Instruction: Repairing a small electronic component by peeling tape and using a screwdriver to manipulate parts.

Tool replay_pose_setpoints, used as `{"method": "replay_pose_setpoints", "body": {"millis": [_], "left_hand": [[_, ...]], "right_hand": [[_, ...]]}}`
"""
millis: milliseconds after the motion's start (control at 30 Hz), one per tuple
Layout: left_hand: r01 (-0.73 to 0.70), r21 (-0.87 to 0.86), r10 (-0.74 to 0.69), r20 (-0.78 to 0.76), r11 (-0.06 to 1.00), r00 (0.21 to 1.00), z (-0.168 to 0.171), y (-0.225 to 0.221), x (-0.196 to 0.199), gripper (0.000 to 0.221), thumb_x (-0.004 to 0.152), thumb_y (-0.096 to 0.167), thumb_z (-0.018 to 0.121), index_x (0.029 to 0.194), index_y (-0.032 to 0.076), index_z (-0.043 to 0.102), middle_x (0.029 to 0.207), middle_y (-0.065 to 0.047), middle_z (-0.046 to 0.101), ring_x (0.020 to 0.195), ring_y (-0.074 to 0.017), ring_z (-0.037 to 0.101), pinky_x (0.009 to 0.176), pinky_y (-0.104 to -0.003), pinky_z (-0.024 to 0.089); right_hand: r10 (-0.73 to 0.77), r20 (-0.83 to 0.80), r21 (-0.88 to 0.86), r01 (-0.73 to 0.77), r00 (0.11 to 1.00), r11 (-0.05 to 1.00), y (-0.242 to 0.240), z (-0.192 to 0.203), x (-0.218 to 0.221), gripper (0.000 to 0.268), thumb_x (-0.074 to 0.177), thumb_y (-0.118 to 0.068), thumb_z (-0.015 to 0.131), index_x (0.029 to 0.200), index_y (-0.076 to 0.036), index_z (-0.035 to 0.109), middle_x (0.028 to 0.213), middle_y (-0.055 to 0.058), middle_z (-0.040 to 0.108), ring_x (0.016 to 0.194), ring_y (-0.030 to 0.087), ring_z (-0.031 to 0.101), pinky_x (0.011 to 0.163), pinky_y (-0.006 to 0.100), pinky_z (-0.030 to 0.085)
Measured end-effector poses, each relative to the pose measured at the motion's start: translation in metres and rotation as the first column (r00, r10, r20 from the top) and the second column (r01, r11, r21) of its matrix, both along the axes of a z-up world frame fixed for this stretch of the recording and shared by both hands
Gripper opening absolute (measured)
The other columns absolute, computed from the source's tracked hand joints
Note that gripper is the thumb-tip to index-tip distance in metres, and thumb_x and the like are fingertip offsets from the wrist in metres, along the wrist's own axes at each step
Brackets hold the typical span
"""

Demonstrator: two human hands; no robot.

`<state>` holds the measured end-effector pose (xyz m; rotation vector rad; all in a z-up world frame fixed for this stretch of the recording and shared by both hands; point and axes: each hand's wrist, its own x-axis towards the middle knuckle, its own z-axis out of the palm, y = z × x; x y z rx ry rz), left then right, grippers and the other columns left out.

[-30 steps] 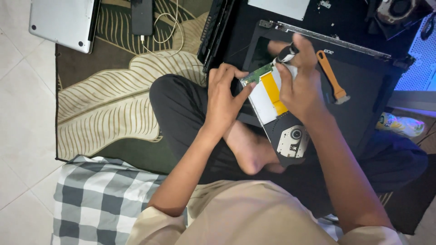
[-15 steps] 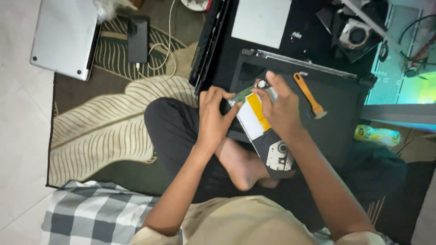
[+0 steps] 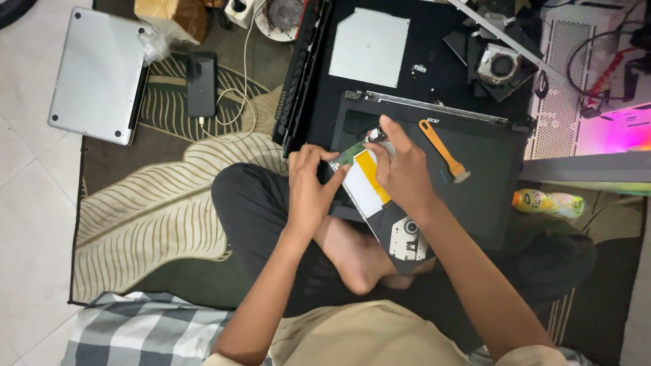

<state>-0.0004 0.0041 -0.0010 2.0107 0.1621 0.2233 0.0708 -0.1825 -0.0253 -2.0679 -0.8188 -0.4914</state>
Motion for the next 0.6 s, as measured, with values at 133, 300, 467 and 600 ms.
{"method": "replay_pose_setpoints", "body": {"millis": [133, 300, 467, 600], "left_hand": [[-0.008, 0.005, 0.008, -0.009, 1.000, 1.000, 0.002, -0.001, 0.001, 0.022, 0.089, 0.016, 0.082, 0.102, 0.005, 0.068, 0.103, -0.008, 0.060, 0.108, -0.0314, 0.054, 0.097, -0.046, 0.047], [-0.012, 0.001, 0.012, -0.003, 1.000, 1.000, -0.002, -0.001, 0.002, 0.022, 0.089, 0.017, 0.082, 0.101, 0.005, 0.067, 0.104, -0.007, 0.059, 0.107, -0.0306, 0.054, 0.097, -0.046, 0.047], [-0.012, 0.011, 0.012, -0.003, 1.000, 1.000, -0.011, 0.001, 0.001, 0.026, 0.087, 0.022, 0.084, 0.101, 0.007, 0.067, 0.104, -0.005, 0.060, 0.106, -0.0279, 0.054, 0.098, -0.044, 0.047], [-0.031, 0.087, 0.021, 0.112, 0.996, 0.994, -0.013, -0.005, -0.002, 0.026, 0.087, 0.019, 0.080, 0.106, 0.005, 0.067, 0.106, -0.008, 0.058, 0.104, -0.0287, 0.053, 0.097, -0.041, 0.045]], "right_hand": [[0.011, -0.004, -0.014, -0.011, 1.000, 1.000, 0.000, 0.001, 0.001, 0.058, 0.099, 0.002, 0.071, 0.147, -0.009, 0.039, 0.114, 0.023, 0.067, 0.099, 0.038, 0.074, 0.087, 0.039, 0.062], [0.012, -0.002, 0.006, -0.012, 1.000, 1.000, -0.001, -0.008, 0.002, 0.060, 0.099, 0.003, 0.071, 0.148, -0.010, 0.038, 0.117, 0.023, 0.065, 0.100, 0.038, 0.074, 0.089, 0.042, 0.062], [0.046, -0.042, 0.048, -0.044, 0.998, 0.998, -0.005, 0.013, 0.009, 0.058, 0.100, 0.002, 0.069, 0.150, -0.007, 0.040, 0.122, 0.023, 0.065, 0.104, 0.037, 0.074, 0.089, 0.046, 0.063], [-0.144, -0.008, 0.157, 0.143, 0.990, 0.977, -0.028, 0.036, 0.031, 0.074, 0.100, 0.019, 0.070, 0.149, -0.021, 0.031, 0.153, 0.018, 0.028, 0.129, 0.035, 0.049, 0.111, 0.046, 0.050]]}}
